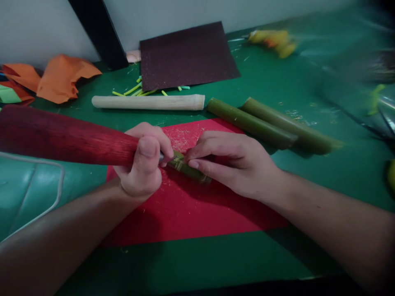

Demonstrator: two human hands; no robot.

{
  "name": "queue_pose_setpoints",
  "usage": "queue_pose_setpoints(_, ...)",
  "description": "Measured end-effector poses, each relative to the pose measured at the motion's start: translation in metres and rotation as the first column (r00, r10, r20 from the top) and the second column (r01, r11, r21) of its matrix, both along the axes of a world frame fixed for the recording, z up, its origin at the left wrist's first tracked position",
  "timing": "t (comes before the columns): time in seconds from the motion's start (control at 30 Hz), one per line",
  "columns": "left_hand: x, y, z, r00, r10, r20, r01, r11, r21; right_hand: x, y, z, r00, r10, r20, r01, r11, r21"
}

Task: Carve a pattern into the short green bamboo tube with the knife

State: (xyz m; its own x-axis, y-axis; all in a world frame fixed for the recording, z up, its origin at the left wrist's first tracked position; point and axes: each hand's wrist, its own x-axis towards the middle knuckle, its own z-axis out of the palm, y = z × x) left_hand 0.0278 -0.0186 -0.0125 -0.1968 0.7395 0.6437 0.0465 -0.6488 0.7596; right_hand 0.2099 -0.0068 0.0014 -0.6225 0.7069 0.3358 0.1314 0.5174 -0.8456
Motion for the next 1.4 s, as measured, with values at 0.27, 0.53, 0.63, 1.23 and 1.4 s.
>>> queue_pose_setpoints(0.27,-0.001,0.001,-0.001,1.000,-0.010,0.018,0.010,1.000,-0.019,0.000,-0.001,-0.001,1.000,0.016,-0.010,-0.017,1.000,-0.012)
queue_pose_setpoints(0.53,0.003,-0.001,0.000,0.998,0.034,0.055,-0.032,0.999,-0.039,-0.002,-0.006,0.009,0.992,-0.074,0.104,0.082,0.993,-0.080)
queue_pose_setpoints(0.63,0.002,0.001,0.000,0.999,0.001,0.036,0.000,0.999,-0.049,-0.001,-0.006,0.011,0.984,-0.114,0.139,0.128,0.987,-0.095)
queue_pose_setpoints(1.23,-0.007,-0.002,-0.004,0.932,-0.320,-0.169,0.300,0.945,-0.133,-0.012,-0.008,0.006,0.881,-0.193,0.431,0.205,0.979,0.019)
queue_pose_setpoints(1.4,-0.006,-0.001,0.003,0.908,-0.335,-0.251,0.293,0.937,-0.188,-0.011,-0.008,0.003,0.886,-0.195,0.421,0.208,0.978,0.016)
